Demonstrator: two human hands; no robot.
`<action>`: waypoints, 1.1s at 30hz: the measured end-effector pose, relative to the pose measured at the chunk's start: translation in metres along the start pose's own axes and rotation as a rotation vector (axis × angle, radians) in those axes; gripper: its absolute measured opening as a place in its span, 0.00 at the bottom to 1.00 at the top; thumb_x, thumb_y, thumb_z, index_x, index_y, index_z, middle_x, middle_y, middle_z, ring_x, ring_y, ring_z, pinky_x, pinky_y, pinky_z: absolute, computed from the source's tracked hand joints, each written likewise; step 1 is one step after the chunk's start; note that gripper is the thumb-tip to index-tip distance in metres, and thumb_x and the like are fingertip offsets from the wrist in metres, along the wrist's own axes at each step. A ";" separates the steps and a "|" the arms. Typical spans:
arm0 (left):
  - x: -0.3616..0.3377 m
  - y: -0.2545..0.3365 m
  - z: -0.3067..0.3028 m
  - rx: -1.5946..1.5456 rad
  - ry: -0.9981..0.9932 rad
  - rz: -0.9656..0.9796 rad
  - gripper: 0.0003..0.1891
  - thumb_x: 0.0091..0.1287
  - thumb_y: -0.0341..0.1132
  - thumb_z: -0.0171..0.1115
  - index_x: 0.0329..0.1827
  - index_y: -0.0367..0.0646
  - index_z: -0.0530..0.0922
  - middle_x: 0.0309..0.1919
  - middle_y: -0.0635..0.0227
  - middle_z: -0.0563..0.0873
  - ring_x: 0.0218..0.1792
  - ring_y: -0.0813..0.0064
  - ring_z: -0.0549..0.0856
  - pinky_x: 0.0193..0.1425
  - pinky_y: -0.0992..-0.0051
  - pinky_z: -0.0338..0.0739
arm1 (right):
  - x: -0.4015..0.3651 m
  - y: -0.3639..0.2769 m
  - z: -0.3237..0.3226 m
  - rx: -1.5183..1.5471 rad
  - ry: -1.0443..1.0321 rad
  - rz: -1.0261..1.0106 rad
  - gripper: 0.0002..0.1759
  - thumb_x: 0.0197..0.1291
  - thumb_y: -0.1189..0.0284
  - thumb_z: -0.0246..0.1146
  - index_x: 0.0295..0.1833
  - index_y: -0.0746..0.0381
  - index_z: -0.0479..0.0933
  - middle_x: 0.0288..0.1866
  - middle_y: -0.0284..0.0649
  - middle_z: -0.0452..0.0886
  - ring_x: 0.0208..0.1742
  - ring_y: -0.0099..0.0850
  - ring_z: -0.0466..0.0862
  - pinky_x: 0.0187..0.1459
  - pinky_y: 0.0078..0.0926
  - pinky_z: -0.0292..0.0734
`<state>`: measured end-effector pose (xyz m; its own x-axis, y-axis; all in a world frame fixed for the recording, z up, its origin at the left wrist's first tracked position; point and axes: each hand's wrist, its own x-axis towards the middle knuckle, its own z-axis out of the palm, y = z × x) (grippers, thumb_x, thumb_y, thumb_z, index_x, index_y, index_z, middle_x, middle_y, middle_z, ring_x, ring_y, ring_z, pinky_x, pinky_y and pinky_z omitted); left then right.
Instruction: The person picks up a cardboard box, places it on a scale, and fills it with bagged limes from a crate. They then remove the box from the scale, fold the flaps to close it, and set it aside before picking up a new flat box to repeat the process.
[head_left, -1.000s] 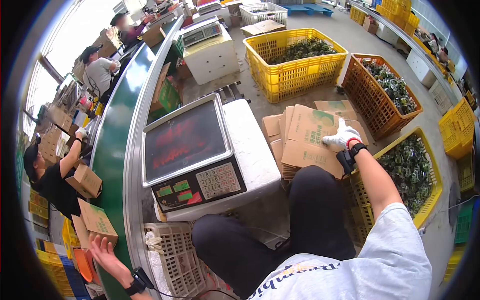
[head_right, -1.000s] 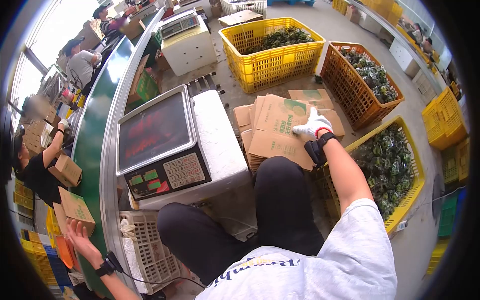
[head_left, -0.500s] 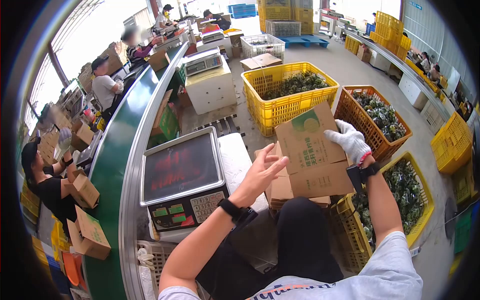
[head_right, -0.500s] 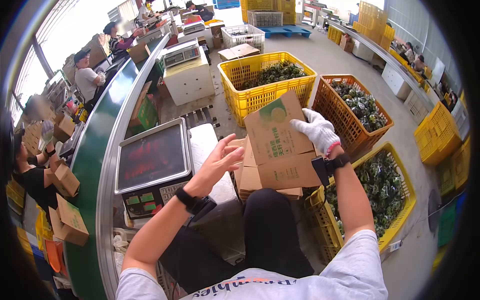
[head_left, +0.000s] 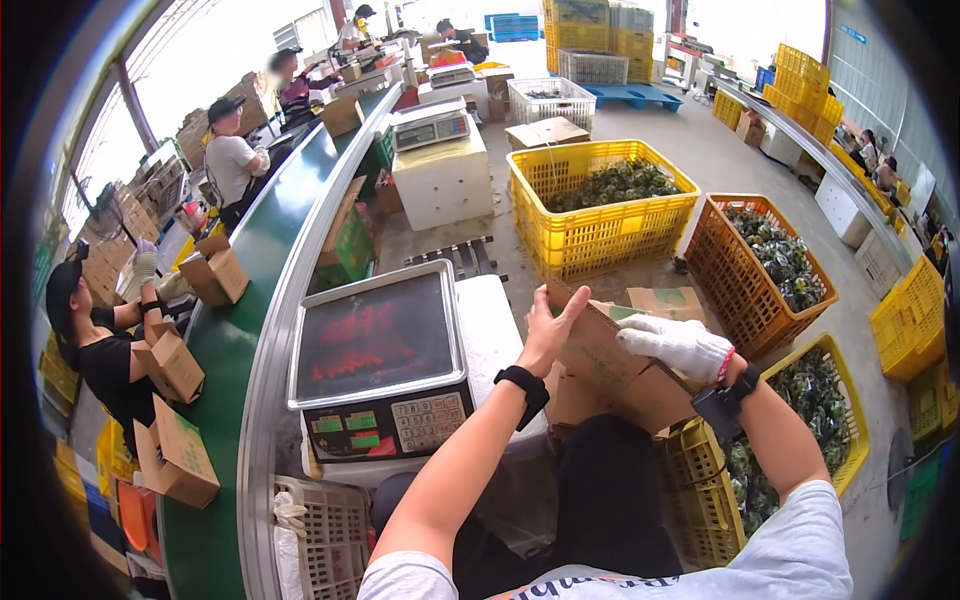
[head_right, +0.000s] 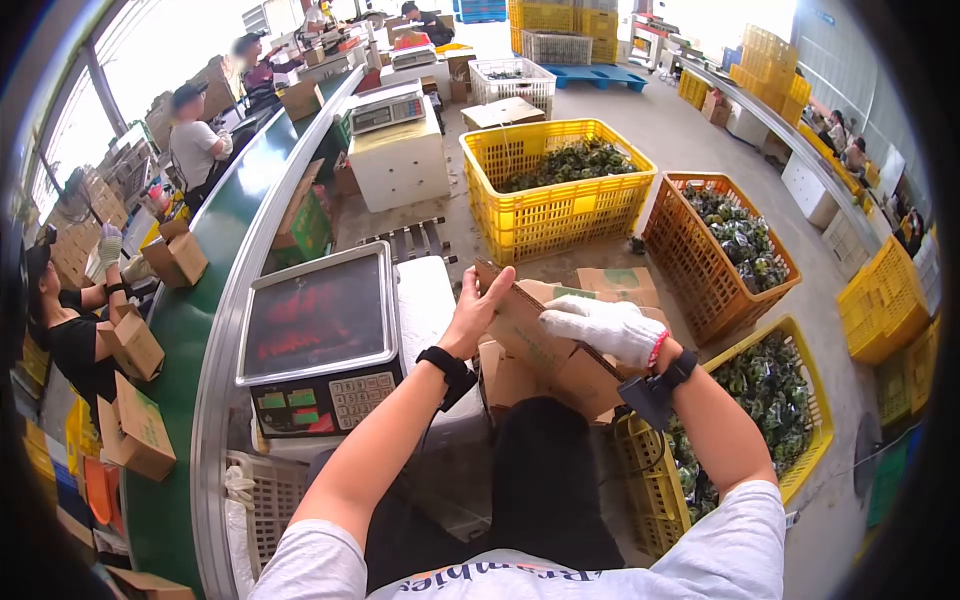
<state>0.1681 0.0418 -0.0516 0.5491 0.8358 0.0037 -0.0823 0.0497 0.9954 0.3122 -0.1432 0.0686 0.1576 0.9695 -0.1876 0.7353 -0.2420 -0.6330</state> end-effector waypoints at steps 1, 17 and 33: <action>0.001 -0.001 0.002 0.026 0.005 0.001 0.45 0.61 0.65 0.73 0.69 0.36 0.71 0.58 0.53 0.83 0.60 0.61 0.82 0.65 0.66 0.76 | -0.004 -0.002 0.000 0.259 0.001 0.098 0.34 0.70 0.46 0.61 0.72 0.58 0.75 0.65 0.41 0.83 0.65 0.32 0.81 0.65 0.30 0.74; -0.082 0.059 0.008 0.658 -0.143 0.315 0.42 0.59 0.64 0.71 0.74 0.55 0.72 0.58 0.58 0.77 0.63 0.53 0.80 0.65 0.58 0.77 | 0.047 -0.011 -0.030 -0.401 0.440 -0.168 0.20 0.69 0.54 0.62 0.38 0.62 0.82 0.38 0.52 0.86 0.44 0.53 0.85 0.46 0.48 0.78; -0.033 0.087 -0.005 1.078 -0.689 0.529 0.33 0.66 0.71 0.60 0.52 0.49 0.89 0.46 0.61 0.85 0.53 0.58 0.83 0.61 0.60 0.77 | -0.058 0.042 -0.002 0.474 0.318 0.007 0.33 0.59 0.66 0.74 0.69 0.66 0.75 0.63 0.45 0.82 0.64 0.32 0.80 0.68 0.29 0.71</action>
<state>0.1389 0.0217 0.0340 0.9764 0.1706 0.1325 0.0961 -0.8924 0.4410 0.3356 -0.2093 0.0543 0.4062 0.9138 -0.0046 0.3687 -0.1685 -0.9141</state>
